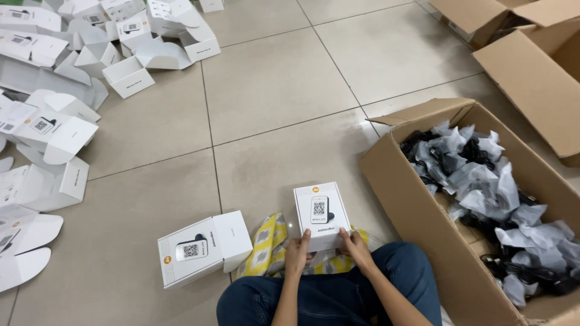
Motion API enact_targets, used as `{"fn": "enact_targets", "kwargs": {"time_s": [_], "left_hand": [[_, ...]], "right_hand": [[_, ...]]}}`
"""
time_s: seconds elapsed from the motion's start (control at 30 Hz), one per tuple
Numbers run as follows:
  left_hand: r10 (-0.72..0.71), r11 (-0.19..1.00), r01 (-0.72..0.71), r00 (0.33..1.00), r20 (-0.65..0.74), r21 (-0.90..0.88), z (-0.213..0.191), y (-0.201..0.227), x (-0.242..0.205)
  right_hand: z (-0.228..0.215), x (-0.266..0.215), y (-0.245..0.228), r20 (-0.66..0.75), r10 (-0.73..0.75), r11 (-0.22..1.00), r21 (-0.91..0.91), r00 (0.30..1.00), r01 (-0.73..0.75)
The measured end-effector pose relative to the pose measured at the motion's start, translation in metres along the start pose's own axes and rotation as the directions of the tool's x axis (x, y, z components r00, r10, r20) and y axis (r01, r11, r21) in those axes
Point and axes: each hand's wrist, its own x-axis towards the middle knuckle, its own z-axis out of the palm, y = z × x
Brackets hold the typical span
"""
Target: The person packs electronic devices, cables, and manuals into product boxes and then places the boxes into a shipping container.
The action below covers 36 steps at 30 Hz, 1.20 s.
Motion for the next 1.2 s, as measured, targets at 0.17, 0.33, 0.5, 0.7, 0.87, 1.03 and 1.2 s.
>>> {"fn": "enact_targets", "kwargs": {"time_s": [0.17,0.33,0.5,0.7,0.87,1.03,1.2], "left_hand": [[0.091,0.985,-0.079,0.993,0.076,-0.152,0.003,-0.022,0.005],[0.321,0.905,-0.245,0.93,0.181,-0.348,0.024,0.022,-0.062],[0.638,0.713,-0.421,0.721,0.271,-0.56,0.083,0.07,-0.163],[0.628,0.777,-0.327,0.465,0.624,-0.538,0.19,0.045,-0.273],[0.446,0.894,-0.15,0.185,0.876,-0.423,0.24,0.041,-0.411],[0.206,0.952,-0.237,0.024,0.978,-0.195,0.26,0.033,-0.497],[0.138,0.835,-0.534,-0.03,0.99,-0.133,0.261,0.038,-0.533]], "right_hand": [[0.007,-0.023,-0.01,-0.115,-0.113,0.98,0.149,0.987,0.129],[-0.033,-0.111,-0.052,-0.279,-0.354,0.874,0.242,0.893,0.422],[-0.119,-0.245,-0.092,-0.417,-0.561,0.728,0.162,0.715,0.666],[-0.217,-0.378,-0.018,-0.802,-0.45,0.808,-0.179,0.392,0.561],[-0.241,-0.501,0.128,-0.974,-0.001,0.974,0.051,0.226,0.222],[-0.251,-0.598,0.064,-0.997,0.056,0.983,0.063,0.047,0.174],[-0.238,-0.603,0.073,-0.964,0.245,0.967,0.236,-0.101,0.094]]}}
